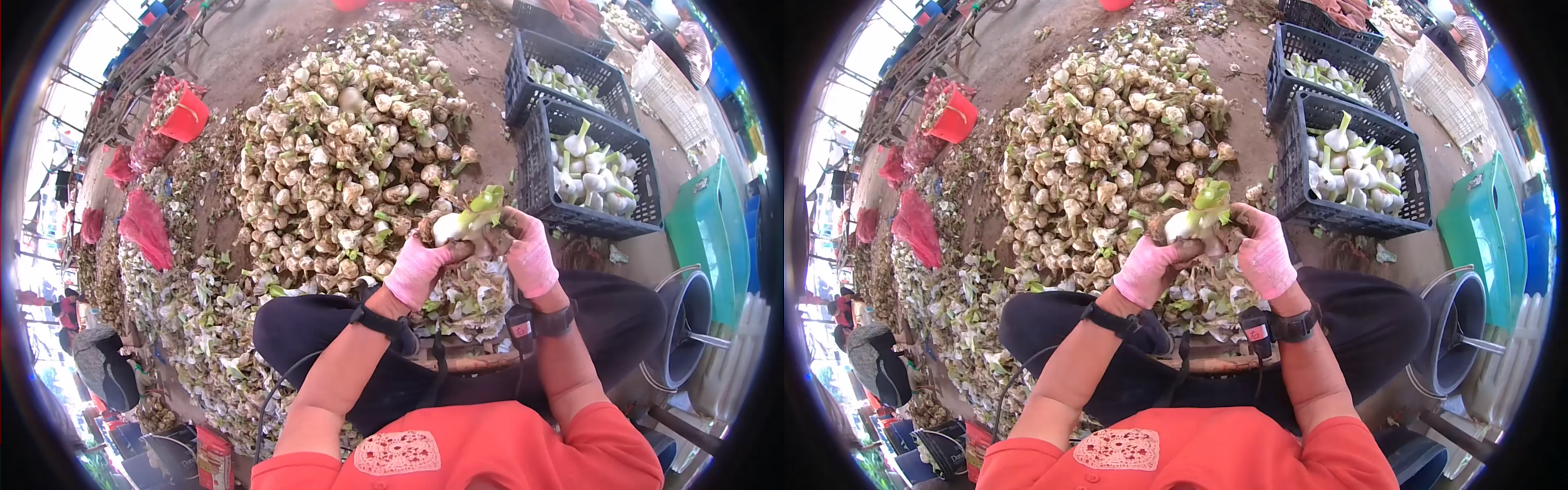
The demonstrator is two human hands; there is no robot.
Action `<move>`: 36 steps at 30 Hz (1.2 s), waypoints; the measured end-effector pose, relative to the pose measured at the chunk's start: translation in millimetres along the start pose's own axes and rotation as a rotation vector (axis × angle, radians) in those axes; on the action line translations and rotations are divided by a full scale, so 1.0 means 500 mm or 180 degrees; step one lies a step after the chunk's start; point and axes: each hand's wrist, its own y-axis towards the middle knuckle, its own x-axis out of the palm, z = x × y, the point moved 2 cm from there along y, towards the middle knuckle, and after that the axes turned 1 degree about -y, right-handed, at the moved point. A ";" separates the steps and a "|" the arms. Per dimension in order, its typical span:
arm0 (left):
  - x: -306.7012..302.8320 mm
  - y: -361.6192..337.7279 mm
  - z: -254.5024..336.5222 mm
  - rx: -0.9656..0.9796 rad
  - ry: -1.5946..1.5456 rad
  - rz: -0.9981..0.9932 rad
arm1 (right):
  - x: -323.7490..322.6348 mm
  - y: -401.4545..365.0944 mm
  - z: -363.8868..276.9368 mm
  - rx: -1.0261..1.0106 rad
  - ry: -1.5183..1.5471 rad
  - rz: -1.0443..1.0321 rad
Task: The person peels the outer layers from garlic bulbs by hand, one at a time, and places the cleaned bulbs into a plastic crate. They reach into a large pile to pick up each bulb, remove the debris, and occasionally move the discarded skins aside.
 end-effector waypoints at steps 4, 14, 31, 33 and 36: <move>0.032 -0.032 0.022 -0.0027 -0.0045 -0.0339 | -0.044 0.021 0.024 -0.0188 -0.0065 0.0729; 0.043 -0.021 0.002 0.0199 0.0967 -0.0572 | -0.108 -0.004 0.213 0.0622 -0.3302 -0.0073; 0.030 -0.019 -0.016 -0.0234 -0.0054 -0.0355 | -0.051 -0.032 -0.056 0.0263 -0.0824 -0.0180; 0.021 -0.018 -0.026 -0.0309 -0.0395 -0.0305 | -0.034 -0.036 -0.056 0.0321 -0.0947 -0.0055; 0.001 -0.009 -0.039 -0.0115 -0.0328 -0.0392 | -0.018 -0.038 -0.045 -0.0295 -0.1370 0.0343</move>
